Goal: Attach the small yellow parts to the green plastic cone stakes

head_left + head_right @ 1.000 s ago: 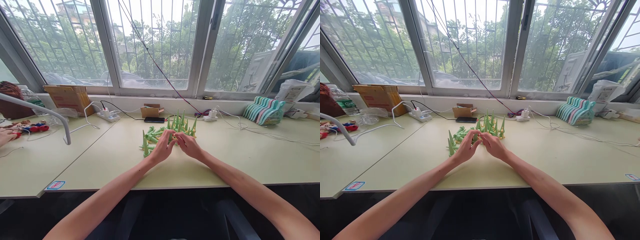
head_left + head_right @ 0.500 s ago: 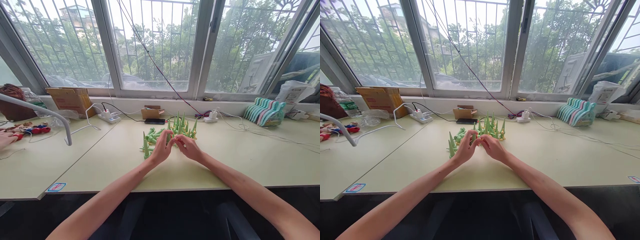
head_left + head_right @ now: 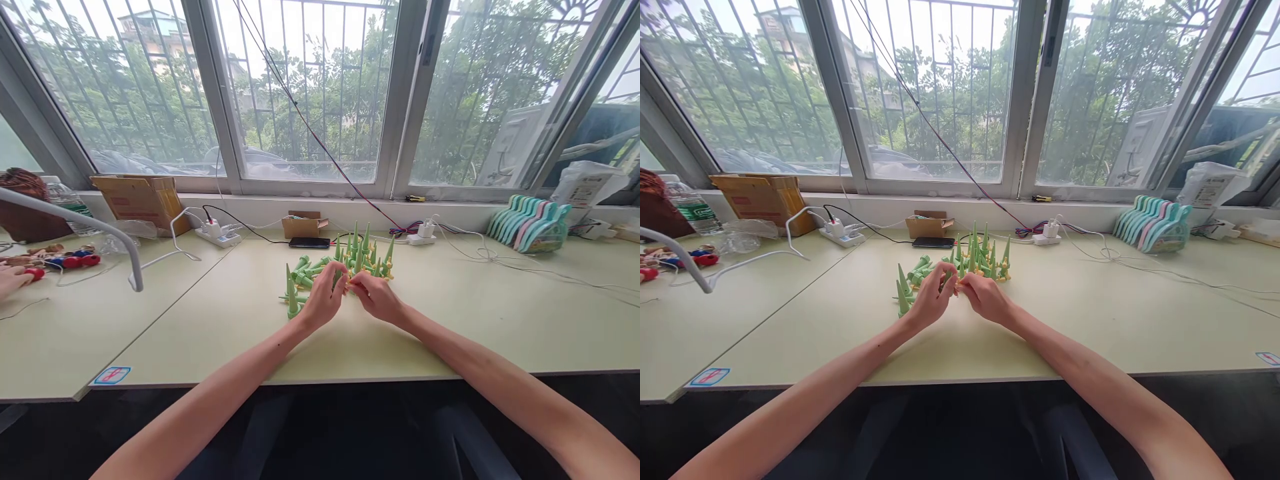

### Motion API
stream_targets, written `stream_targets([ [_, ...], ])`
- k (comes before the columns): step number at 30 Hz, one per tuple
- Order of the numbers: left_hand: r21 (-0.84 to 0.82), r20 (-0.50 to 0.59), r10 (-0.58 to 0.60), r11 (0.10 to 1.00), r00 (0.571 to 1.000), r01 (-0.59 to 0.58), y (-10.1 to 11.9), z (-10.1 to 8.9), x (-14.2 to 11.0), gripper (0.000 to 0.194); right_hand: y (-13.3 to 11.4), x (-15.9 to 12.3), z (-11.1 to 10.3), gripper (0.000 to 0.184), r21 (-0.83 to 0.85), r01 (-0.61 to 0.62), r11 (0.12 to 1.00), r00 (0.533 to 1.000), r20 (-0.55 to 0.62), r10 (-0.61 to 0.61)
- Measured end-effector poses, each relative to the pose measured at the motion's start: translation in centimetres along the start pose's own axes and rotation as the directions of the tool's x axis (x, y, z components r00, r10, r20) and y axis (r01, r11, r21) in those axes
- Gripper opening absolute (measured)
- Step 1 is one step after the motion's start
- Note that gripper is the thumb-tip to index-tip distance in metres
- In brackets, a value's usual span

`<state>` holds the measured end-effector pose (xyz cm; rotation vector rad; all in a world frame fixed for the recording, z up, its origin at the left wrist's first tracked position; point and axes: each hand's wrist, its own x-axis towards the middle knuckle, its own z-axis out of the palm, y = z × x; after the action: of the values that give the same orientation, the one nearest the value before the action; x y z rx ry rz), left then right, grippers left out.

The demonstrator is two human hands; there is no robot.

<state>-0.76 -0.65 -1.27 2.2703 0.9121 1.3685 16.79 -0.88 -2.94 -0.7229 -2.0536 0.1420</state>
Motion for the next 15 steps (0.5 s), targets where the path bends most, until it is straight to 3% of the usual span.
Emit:
stream_targets([
  [15,-0.039,0.038,0.042,0.998,0.998,-0.041,-0.16,0.25,-0.19,0.011,0.02,-0.08,0.04,0.031,-0.142,0.054,0.988,0.998,0.042,-0.048],
])
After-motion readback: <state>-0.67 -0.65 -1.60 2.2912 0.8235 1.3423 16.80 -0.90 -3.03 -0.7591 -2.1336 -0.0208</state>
